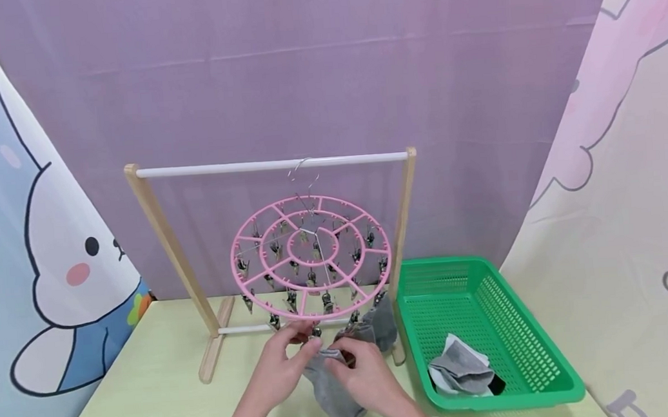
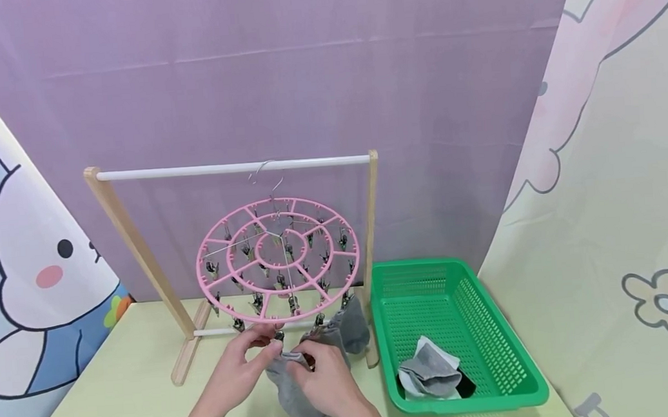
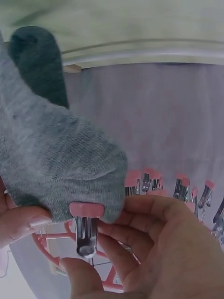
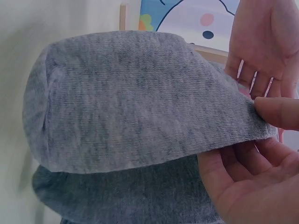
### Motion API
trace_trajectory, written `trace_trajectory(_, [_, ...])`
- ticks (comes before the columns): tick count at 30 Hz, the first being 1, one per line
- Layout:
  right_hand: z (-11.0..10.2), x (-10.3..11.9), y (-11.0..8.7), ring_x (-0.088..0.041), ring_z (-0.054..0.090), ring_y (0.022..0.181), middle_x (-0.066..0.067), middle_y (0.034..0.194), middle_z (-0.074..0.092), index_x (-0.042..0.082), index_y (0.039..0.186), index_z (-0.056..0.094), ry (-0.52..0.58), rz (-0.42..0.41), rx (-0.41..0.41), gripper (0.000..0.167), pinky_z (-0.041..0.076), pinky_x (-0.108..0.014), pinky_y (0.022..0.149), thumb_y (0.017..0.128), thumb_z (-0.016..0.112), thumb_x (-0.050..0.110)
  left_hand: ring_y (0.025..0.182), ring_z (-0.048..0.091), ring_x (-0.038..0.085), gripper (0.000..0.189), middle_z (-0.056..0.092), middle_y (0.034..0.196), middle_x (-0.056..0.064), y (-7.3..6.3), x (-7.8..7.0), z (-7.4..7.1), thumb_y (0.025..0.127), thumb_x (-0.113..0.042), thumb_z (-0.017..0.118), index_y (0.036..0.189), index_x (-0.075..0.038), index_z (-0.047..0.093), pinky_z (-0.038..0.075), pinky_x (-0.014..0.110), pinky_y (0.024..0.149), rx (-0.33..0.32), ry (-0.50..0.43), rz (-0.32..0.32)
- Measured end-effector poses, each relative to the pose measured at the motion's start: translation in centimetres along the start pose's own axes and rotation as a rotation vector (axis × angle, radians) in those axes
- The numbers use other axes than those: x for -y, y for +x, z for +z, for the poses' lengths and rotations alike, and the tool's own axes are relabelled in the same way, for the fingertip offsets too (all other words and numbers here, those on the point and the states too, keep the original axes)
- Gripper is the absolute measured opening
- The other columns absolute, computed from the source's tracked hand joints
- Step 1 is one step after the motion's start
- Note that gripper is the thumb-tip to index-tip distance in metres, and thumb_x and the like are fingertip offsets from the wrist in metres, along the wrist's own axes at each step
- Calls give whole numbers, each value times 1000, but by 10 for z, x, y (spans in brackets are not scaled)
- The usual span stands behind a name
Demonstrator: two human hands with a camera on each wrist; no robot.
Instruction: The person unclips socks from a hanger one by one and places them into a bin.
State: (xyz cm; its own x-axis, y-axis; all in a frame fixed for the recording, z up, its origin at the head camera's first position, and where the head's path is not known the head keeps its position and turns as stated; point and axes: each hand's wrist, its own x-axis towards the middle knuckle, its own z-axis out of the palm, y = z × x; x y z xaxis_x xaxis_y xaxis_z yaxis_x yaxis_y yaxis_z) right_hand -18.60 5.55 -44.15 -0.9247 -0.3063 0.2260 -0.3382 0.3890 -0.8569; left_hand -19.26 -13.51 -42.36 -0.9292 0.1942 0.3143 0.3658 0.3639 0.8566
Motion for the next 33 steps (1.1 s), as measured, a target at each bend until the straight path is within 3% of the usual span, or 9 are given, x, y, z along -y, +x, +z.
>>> trace_trajectory(5, [0, 2, -1, -6, 56, 71, 7, 84, 63, 12, 106, 75, 22, -2, 4, 13, 49, -25, 61, 97, 68, 19, 87, 62, 13, 20, 67, 94, 0, 4, 2, 0, 97, -22, 71, 111, -8, 71, 54, 29, 82, 31, -52, 9])
trace_trajectory(10, [0, 3, -2, -5, 53, 69, 7, 82, 62, 14, 105, 75, 9, -20, -14, 12, 47, -24, 60, 96, 68, 18, 78, 62, 14, 17, 65, 88, 2, 5, 1, 3, 95, -21, 74, 102, -6, 69, 54, 27, 74, 36, -100, -6])
trace_trajectory(20, [2, 4, -4, -4, 53, 68, 7, 81, 61, 12, 102, 75, 49, -29, 4, 9, 47, -23, 59, 96, 70, 17, 74, 58, 13, 12, 63, 86, 0, 1, 0, 5, 93, -13, 74, 90, -9, 63, 51, 26, 71, -25, -108, 63])
trace_trajectory(26, [5, 0, -7, -3, 55, 68, 8, 80, 64, 12, 98, 75, 51, -12, 35, 6, 48, -23, 60, 95, 71, 16, 71, 58, 12, 9, 63, 87, -1, 0, -2, 3, 92, -10, 75, 88, -11, 66, 52, 26, 64, -73, -113, 66])
trace_trajectory(33, [-2, -5, -14, -6, 55, 67, 8, 80, 64, 14, 98, 74, 54, 45, 74, 6, 47, -24, 59, 96, 69, 17, 75, 59, 13, 10, 64, 85, -1, 3, 0, -5, 93, -14, 75, 98, -8, 68, 50, 26, 69, -96, -68, -21])
